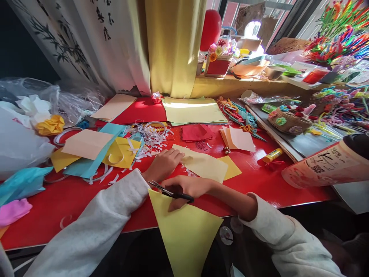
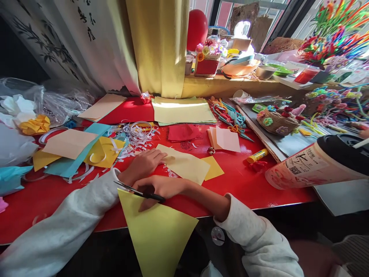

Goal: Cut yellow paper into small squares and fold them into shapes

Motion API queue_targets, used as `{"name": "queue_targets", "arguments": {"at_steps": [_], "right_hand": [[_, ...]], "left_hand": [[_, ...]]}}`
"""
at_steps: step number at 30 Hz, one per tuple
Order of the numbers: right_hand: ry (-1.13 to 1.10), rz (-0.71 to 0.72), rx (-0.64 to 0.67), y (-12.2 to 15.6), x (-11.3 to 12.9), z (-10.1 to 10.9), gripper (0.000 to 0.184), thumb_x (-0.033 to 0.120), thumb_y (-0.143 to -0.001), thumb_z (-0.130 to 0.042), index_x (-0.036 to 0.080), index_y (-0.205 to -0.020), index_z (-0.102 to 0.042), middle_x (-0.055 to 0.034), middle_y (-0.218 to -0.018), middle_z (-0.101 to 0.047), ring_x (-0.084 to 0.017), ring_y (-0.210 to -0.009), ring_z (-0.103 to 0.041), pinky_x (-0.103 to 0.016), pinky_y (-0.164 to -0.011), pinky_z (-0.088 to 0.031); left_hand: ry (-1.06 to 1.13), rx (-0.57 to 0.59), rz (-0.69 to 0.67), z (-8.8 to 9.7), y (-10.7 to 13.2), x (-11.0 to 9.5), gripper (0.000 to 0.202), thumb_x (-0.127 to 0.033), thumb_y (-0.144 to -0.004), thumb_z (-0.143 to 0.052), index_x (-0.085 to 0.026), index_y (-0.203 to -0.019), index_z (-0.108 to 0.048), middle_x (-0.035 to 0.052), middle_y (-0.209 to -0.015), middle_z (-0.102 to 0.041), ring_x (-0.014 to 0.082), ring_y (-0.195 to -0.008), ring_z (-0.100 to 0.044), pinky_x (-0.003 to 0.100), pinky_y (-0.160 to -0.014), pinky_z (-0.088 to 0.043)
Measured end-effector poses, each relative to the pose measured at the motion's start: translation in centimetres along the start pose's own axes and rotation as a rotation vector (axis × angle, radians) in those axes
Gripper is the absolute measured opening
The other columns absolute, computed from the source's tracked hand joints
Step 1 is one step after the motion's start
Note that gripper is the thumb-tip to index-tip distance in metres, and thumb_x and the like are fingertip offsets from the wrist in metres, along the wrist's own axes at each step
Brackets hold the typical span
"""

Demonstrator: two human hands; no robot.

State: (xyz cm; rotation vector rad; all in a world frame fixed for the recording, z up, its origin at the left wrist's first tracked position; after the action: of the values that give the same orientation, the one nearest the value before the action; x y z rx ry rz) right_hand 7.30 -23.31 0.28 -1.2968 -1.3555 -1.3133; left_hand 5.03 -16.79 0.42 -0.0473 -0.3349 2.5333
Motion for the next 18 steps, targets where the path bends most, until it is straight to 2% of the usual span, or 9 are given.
{"name": "queue_targets", "arguments": {"at_steps": [3,5,8,11,13,15,16,18], "right_hand": [[-0.010,-0.031,-0.013,0.1,-0.2,0.0,0.037,0.024,-0.058,-0.078,0.015,-0.084,-0.053,0.0060,-0.068,-0.047,-0.006,-0.060,-0.041,-0.018,-0.056,-0.036],[-0.015,-0.064,-0.030,0.1,-0.3,0.0,0.036,0.024,-0.058,-0.077,0.015,-0.083,-0.053,0.0065,-0.066,-0.046,-0.005,-0.058,-0.040,-0.018,-0.054,-0.035],[-0.027,-0.056,-0.082,0.2,-0.3,0.2,0.034,0.025,-0.060,-0.077,0.016,-0.080,-0.051,0.0066,-0.066,-0.044,-0.006,-0.058,-0.038,-0.018,-0.052,-0.032],[-0.038,0.007,-0.164,0.2,0.1,0.7,0.033,0.026,-0.062,-0.075,0.016,-0.078,-0.048,0.0064,-0.068,-0.044,-0.006,-0.060,-0.037,-0.018,-0.053,-0.030],[-0.063,0.020,-0.210,0.3,0.1,1.1,0.032,0.026,-0.064,-0.074,0.016,-0.080,-0.048,0.0061,-0.069,-0.044,-0.006,-0.060,-0.037,-0.019,-0.053,-0.030],[-0.107,0.016,-0.232,0.3,0.0,1.4,0.031,0.026,-0.064,-0.073,0.017,-0.080,-0.048,0.0058,-0.069,-0.044,-0.006,-0.060,-0.038,-0.019,-0.054,-0.030],[-0.127,0.010,-0.238,0.3,-0.1,1.5,0.031,0.027,-0.064,-0.073,0.017,-0.079,-0.048,0.0057,-0.069,-0.044,-0.006,-0.060,-0.038,-0.019,-0.054,-0.030],[-0.153,-0.009,-0.245,0.3,-0.3,1.6,0.031,0.027,-0.063,-0.073,0.017,-0.078,-0.047,0.0053,-0.069,-0.044,-0.007,-0.060,-0.038,-0.020,-0.054,-0.031]], "left_hand": [[-0.075,-0.086,-0.015,1.8,0.2,0.4,0.030,-0.015,-0.092,-0.037,-0.016,-0.118,-0.051,0.0080,-0.101,-0.065,0.0194,-0.092,-0.061,0.032,-0.077,-0.048],[-0.110,-0.216,0.107,4.8,0.3,2.6,0.032,-0.016,-0.093,-0.033,-0.018,-0.123,-0.047,0.0070,-0.103,-0.065,0.0176,-0.091,-0.062,0.028,-0.072,-0.048],[-0.168,-0.437,0.445,11.1,1.0,8.7,0.032,-0.025,-0.093,-0.039,-0.018,-0.123,-0.046,0.0072,-0.110,-0.063,0.0170,-0.097,-0.060,0.025,-0.075,-0.048],[-0.263,-0.478,0.644,16.7,1.3,15.6,0.033,-0.024,-0.089,-0.047,-0.015,-0.121,-0.047,0.0077,-0.111,-0.062,0.0190,-0.099,-0.059,0.032,-0.086,-0.046],[-0.298,-0.481,0.823,19.3,1.8,20.9,0.038,-0.020,-0.087,-0.047,-0.009,-0.123,-0.043,0.0106,-0.115,-0.060,0.0217,-0.102,-0.056,0.041,-0.090,-0.044],[-0.337,-0.467,0.979,20.3,2.4,25.5,0.038,-0.020,-0.087,-0.047,-0.004,-0.121,-0.042,0.0129,-0.115,-0.058,0.0250,-0.107,-0.054,0.044,-0.089,-0.044],[-0.362,-0.441,1.008,20.0,2.5,27.3,0.037,-0.022,-0.088,-0.043,-0.003,-0.121,-0.041,0.0147,-0.117,-0.056,0.0263,-0.108,-0.053,0.044,-0.088,-0.043],[-0.390,-0.305,1.035,17.8,2.4,30.1,0.035,-0.021,-0.091,-0.034,-0.002,-0.120,-0.040,0.0191,-0.119,-0.053,0.0280,-0.109,-0.052,0.045,-0.087,-0.042]]}}
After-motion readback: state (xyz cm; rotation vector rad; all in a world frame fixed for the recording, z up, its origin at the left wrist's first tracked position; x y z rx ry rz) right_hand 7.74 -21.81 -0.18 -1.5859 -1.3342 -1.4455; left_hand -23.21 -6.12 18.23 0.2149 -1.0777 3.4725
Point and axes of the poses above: each hand's wrist, its own y-axis away from the middle knuckle, its own z-axis out of the back of the hand, x = y × z, the point moved 8 cm from there along -y, towards the middle knuckle
